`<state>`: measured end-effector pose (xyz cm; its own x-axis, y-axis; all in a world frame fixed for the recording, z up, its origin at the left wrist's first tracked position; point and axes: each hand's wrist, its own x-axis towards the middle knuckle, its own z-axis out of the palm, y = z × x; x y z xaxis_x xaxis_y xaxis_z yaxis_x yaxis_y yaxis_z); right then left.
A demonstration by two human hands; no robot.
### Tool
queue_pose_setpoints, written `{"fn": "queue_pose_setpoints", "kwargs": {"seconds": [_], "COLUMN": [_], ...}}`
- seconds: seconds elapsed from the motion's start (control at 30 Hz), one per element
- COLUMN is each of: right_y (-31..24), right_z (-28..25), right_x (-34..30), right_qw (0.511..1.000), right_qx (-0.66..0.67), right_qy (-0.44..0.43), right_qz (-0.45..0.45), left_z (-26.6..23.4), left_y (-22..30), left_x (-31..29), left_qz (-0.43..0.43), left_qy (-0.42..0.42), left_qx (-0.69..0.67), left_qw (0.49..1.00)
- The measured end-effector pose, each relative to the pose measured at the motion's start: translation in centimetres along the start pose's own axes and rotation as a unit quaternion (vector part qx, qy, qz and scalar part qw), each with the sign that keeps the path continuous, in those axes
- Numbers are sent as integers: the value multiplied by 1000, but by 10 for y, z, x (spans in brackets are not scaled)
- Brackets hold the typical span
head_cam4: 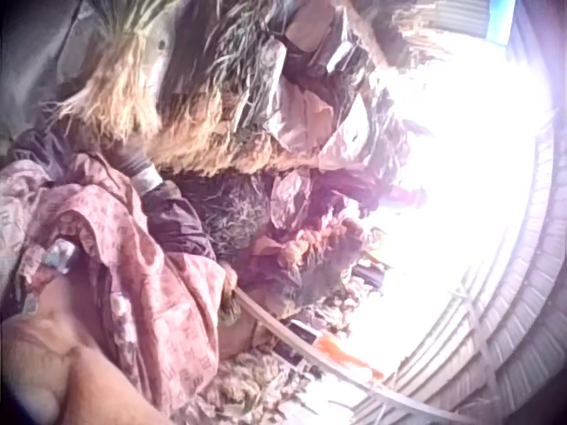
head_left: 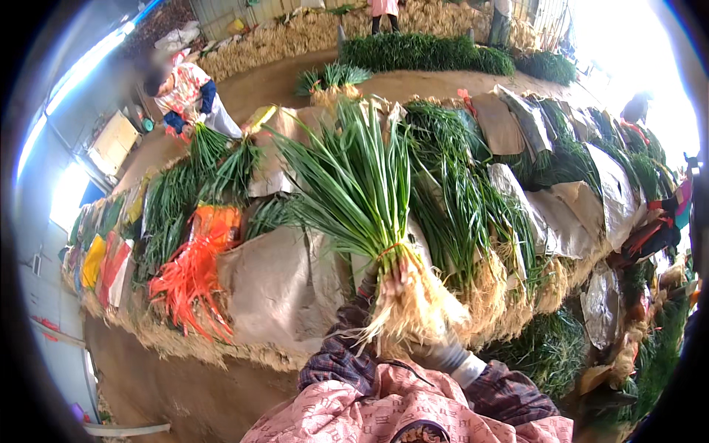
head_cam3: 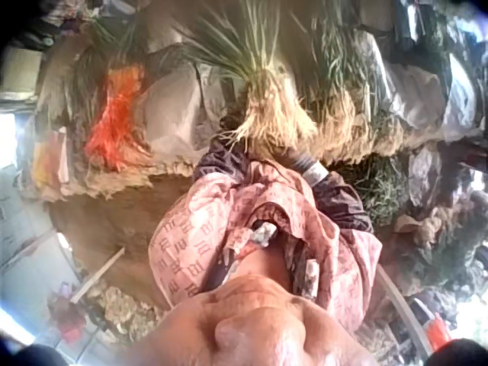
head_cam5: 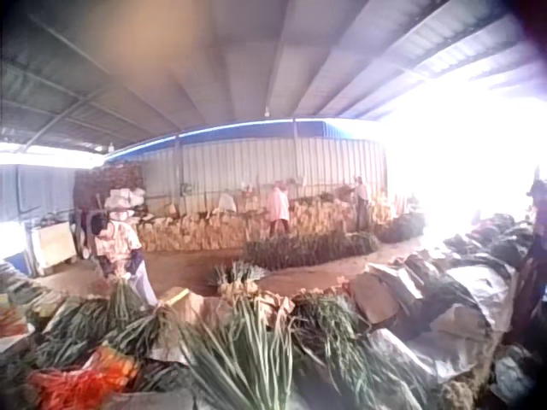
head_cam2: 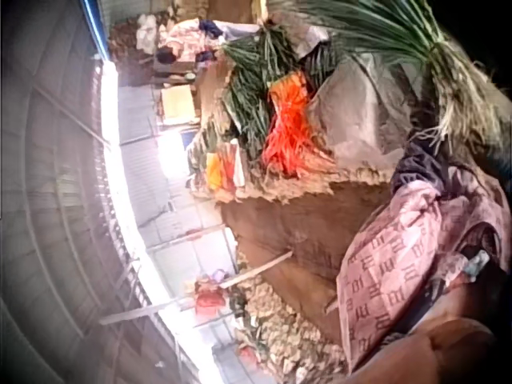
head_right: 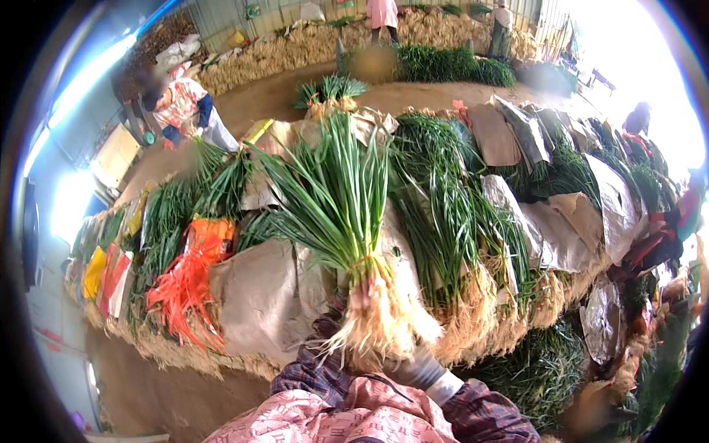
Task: The person cleans bunches of green produce by hand, stripping away outer leaves and tying them with red bands.
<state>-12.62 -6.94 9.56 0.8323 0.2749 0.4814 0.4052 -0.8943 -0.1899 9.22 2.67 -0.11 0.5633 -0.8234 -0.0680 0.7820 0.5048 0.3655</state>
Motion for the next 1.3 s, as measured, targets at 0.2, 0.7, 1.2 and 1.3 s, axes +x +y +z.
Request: {"fn": "queue_pose_setpoints", "kwargs": {"seconds": [0.2,0.7,1.2,1.3], "right_y": [17,40,-29,-53], "right_z": [-28,81,99,96], "right_x": [7,125,-11,-32], "right_qw": [940,250,455,489], "right_qx": [297,939,808,781], "right_qy": [49,145,-174,-240], "right_qz": [163,186,331,305], "left_z": [23,180,197,163], "left_y": [91,55,-52,-52], "left_x": [-65,-126,-208,-248], "left_qz": [-14,-29,57,94], "left_qy": [-22,227,377,283], "left_qx": [186,871,724,688], "left_qw": [982,435,574,662]}}
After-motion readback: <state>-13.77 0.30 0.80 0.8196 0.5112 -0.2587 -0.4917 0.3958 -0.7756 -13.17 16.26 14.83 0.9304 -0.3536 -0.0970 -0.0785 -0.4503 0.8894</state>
